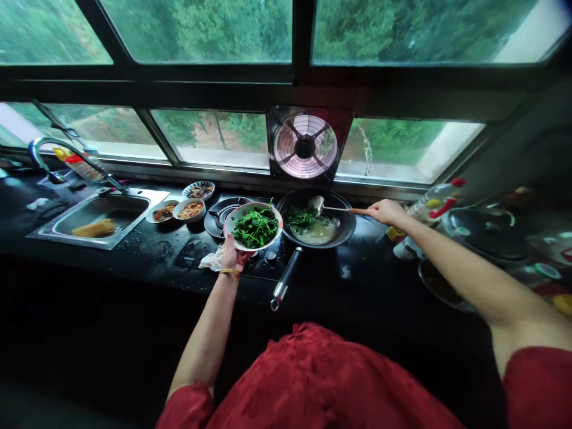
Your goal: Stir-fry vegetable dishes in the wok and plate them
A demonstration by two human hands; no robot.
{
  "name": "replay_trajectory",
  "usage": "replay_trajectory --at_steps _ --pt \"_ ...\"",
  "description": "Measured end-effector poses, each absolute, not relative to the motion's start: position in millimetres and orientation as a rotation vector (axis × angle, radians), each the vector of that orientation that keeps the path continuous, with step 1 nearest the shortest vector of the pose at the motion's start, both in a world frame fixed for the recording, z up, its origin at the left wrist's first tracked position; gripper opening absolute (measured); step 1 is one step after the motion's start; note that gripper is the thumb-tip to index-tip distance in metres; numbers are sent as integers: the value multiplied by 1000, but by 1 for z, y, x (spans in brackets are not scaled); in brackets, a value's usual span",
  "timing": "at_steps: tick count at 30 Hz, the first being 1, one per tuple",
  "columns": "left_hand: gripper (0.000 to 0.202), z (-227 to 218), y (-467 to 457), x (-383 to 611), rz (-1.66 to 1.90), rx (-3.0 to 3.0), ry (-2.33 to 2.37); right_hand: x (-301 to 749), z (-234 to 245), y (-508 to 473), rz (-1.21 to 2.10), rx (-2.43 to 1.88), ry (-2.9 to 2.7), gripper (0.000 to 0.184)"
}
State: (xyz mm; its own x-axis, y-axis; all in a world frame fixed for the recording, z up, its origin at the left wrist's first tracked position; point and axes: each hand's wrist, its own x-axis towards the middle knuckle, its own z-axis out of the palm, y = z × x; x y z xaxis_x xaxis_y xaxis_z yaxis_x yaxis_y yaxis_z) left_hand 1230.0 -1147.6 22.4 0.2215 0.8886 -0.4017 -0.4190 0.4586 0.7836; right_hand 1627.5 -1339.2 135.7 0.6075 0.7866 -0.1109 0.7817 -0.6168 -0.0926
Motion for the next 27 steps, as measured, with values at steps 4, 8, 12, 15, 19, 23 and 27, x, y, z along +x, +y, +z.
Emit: replay_trajectory --at_steps 4,8,12,15,19,23,27 --pt "44 22 -1152 1221 1005 596 1032 1628 139 -1342 -33 -2678 -1607 34" --pt "46 23 -1152 1221 1030 595 1032 1616 132 -1339 -421 -2570 -1832 39" --pt "44 24 -1151 1225 1010 583 1023 1599 120 -1337 -502 -2433 -2105 43" --pt "42 23 -1149 1229 1010 593 1007 1603 126 -1350 -518 -2361 -2301 46" --pt "42 18 -1146 1234 1006 586 994 1628 146 -1368 -466 -2594 -2023 39" --pt "44 14 -1144 1238 990 555 979 1657 148 -1373 -206 -2788 -1603 40" --pt "44 10 -1143 1236 994 509 931 1680 130 -1382 164 -2791 -1438 38"
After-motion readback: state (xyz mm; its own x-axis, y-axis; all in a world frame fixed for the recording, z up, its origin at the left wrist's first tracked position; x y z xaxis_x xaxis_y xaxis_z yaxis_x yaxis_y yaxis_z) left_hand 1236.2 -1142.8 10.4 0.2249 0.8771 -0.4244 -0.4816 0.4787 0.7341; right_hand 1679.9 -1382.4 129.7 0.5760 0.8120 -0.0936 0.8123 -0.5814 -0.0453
